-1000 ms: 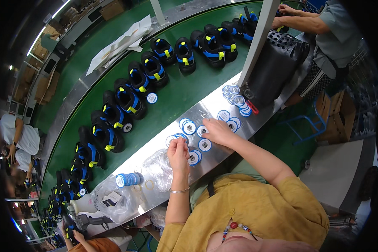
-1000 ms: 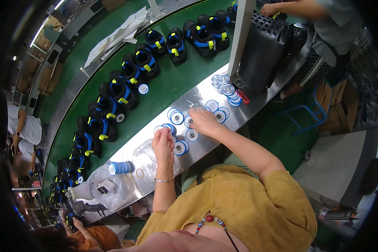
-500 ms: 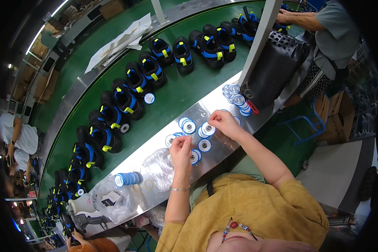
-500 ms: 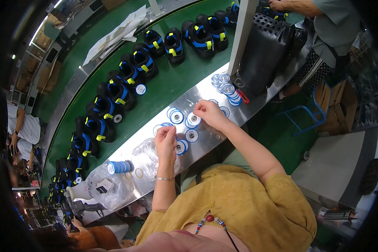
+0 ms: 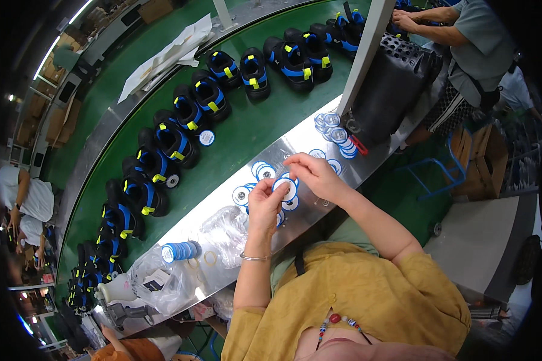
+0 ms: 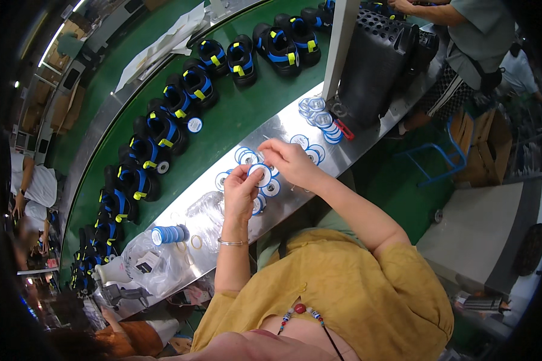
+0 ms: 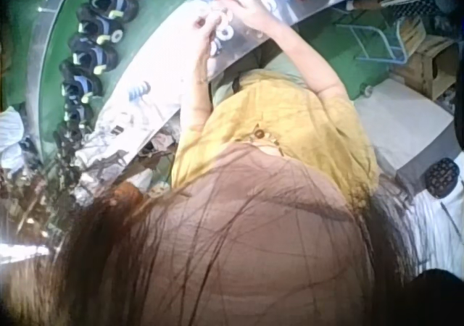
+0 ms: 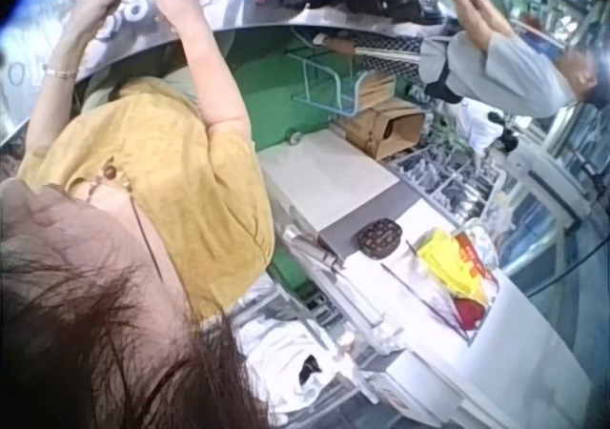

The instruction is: The person attaches small circular tags to the tongue of black and blue shoes moving along a conveyor belt. They pick up each tag, place it on the shoe, and move the shoe forward as the belt advances.

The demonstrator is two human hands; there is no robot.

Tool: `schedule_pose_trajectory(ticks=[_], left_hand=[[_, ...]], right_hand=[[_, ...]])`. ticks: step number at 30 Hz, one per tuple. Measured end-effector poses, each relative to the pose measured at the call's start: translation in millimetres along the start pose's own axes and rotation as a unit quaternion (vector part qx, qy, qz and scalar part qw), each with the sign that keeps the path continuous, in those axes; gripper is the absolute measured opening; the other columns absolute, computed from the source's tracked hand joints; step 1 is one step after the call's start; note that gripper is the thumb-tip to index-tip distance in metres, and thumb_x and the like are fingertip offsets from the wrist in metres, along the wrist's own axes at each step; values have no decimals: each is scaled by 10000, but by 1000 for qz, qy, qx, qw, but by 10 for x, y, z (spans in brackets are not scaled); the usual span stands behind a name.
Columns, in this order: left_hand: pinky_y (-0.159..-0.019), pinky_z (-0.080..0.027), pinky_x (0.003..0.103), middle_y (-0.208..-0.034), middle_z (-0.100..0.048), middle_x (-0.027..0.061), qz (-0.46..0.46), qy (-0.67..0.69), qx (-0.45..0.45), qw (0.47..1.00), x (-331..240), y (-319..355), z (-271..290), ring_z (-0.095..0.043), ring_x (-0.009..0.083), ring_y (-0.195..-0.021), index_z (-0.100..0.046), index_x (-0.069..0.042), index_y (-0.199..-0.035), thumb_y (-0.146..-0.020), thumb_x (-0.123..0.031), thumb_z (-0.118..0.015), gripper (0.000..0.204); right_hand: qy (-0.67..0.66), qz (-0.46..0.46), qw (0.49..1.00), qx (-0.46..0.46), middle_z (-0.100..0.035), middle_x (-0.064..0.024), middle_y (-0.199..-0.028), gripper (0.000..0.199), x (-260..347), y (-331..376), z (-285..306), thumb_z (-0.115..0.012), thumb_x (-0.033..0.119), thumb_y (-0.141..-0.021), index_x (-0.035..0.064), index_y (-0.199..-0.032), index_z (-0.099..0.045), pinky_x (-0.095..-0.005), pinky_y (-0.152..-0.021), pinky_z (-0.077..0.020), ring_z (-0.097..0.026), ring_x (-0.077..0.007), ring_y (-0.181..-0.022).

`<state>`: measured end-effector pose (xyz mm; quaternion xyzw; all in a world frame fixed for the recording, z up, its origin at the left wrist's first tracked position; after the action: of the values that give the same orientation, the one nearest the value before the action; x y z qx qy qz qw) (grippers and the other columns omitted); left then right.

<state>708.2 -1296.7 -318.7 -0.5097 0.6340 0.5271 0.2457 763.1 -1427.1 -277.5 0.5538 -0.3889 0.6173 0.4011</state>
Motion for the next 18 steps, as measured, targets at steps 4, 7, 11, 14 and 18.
schedule_pose_trajectory(ticks=[4,7,11,14,18], left_hand=[[-383,-228,159,-769,-626,14,-41,42,-48,997,6,-17,54,-406,0,-475,-586,-43,-935,-852,-45,-679,125],[-389,-228,161,-771,-622,8,-66,49,-66,994,8,-24,50,-402,0,-479,-585,-45,-942,-854,-50,-679,128],[-403,-231,167,-756,-604,-9,-101,27,-73,992,-26,18,-27,-393,-1,-489,-594,-44,-941,-856,-61,-684,125],[-427,-252,168,-760,-595,-23,-132,12,-56,990,-81,48,-120,-400,-4,-513,-606,-43,-926,-854,-71,-695,118],[-451,-269,165,-760,-595,-30,-172,-32,-66,982,-110,112,-178,-415,-6,-546,-637,-22,-955,-860,-60,-689,114]], right_hand=[[14,21,1000,-11,-572,-56,-707,243,50,122,50,-470,38,-936,-11,-1162,-543,-265,-619,-465,-561,-129,-653],[9,-2,1000,8,-546,-29,-699,258,89,178,-31,-468,22,-938,-6,-1190,-519,-253,-609,-454,-536,-95,-647],[3,-20,1000,6,-545,-34,-694,202,26,162,-58,-465,21,-936,-4,-1128,-519,-257,-598,-450,-528,-96,-637],[53,-13,999,-5,-549,-39,-699,185,25,149,-17,-465,23,-935,-5,-1111,-513,-260,-597,-450,-528,-98,-636],[88,4,996,-12,-552,-41,-711,199,49,158,-24,-459,28,-940,-4,-1132,-500,-262,-595,-450,-531,-99,-637]])
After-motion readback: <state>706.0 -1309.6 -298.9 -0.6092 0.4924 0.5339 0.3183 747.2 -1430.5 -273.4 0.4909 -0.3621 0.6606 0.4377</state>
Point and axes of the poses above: each hand's wrist, its own y-axis away from the middle knuckle, its own z-axis out of the back of the hand, x = y × z, the point moved 9 cm from there along -y, towards the middle knuckle
